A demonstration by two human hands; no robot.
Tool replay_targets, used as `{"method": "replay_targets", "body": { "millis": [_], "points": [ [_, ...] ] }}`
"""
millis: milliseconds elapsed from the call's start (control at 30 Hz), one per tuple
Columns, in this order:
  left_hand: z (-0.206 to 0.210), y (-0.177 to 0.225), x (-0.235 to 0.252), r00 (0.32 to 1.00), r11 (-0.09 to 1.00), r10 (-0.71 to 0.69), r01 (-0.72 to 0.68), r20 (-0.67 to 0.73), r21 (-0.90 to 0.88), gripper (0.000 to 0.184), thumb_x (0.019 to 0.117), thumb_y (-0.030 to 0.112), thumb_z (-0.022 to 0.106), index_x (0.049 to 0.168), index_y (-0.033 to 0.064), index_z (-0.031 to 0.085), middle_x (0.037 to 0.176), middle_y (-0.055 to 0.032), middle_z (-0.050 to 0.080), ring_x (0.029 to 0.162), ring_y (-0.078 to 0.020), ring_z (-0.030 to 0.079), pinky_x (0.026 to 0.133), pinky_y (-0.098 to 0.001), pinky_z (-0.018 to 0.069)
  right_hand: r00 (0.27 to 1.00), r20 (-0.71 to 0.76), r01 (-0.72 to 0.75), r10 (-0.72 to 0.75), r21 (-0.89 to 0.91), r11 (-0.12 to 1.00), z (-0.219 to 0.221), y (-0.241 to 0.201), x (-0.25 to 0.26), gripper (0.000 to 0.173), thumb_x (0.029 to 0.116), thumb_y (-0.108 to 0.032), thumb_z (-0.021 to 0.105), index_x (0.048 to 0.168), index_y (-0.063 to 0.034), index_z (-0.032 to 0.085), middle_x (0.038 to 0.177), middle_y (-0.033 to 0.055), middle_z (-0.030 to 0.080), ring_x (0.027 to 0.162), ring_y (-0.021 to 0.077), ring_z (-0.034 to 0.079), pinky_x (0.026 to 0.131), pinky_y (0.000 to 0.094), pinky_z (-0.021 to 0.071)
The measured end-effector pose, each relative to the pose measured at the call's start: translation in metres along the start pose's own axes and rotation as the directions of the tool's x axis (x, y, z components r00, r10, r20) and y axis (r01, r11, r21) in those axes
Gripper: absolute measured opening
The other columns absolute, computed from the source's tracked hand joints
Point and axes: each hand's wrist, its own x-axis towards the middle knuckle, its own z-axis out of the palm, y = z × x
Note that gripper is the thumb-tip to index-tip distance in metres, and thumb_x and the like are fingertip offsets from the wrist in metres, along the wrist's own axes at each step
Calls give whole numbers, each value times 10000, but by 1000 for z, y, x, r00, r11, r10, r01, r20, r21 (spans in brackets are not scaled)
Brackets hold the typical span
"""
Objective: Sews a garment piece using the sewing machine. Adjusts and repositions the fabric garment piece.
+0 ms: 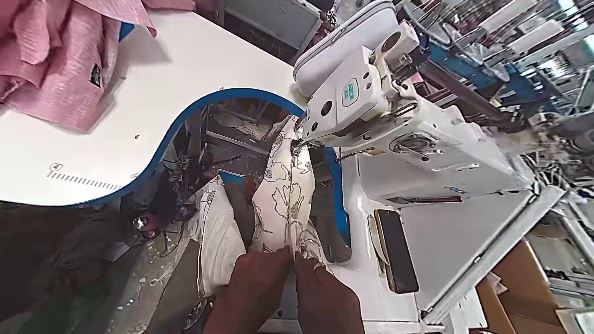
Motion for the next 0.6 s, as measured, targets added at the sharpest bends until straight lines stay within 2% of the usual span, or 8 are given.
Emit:
{"method": "replay_targets", "body": {
  "millis": [67, 200, 267, 400, 500, 600],
  "points": [
    [3, -3, 3, 999, 1000, -6, 7, -41, 18, 245, 974, 178, 539, 871, 62, 728, 542, -31, 588, 447, -166, 577, 410, -309, 448, 999, -15, -38, 37, -37, 999, 6, 0, 5, 205, 834, -5, 656, 992, 29, 782, 647, 105, 648, 491, 196, 626, 418, 280, 469],
    [7, -14, 13, 996, 1000, 21, -19, -86, 18, 249, 958, 151, 537, 755, 82, 664, 508, -20, 529, 430, -154, 529, 410, -293, 412, 998, -55, -38, 37, -23, 999, 15, -5, 23, 235, 860, -14, 639, 1037, 9, 792, 671, 92, 672, 524, 194, 629, 458, 276, 477],
    [9, -19, 20, 995, 1000, 9, -9, -95, -1, 266, 953, 145, 535, 713, 90, 634, 498, -15, 510, 425, -147, 516, 406, -289, 400, 999, -25, -49, 48, -35, 998, 17, -5, 31, 258, 862, -15, 638, 1068, -8, 793, 694, 90, 691, 533, 197, 635, 472, 287, 482],
    [18, -29, 32, 993, 997, -19, 10, -115, -76, 255, 964, 135, 540, 788, 65, 712, 512, -22, 541, 438, -145, 530, 425, -282, 414, 997, 16, -73, 73, -31, 997, 19, 0, 48, 288, 886, -32, 610, 1113, -27, 787, 750, 98, 710, 571, 217, 643, 515, 316, 487],
    [27, -35, 43, 989, 985, -70, 48, -133, -164, 260, 963, 133, 537, 783, 54, 707, 519, -29, 558, 446, -139, 548, 429, -283, 428, 996, 1, -92, 92, -15, 996, 24, 2, 63, 307, 878, -30, 599, 1124, -13, 782, 746, 112, 692, 560, 215, 634, 491, 306, 479],
    [34, -41, 55, 986, 955, -119, 81, -117, -284, 259, 968, 113, 535, 812, 27, 724, 547, -41, 586, 468, -127, 560, 448, -274, 440, 992, -75, -103, 101, -22, 994, 37, 5, 76, 282, 874, -37, 597, 1080, 3, 785, 735, 118, 671, 554, 216, 643, 453, 300, 485]
  ]
}}
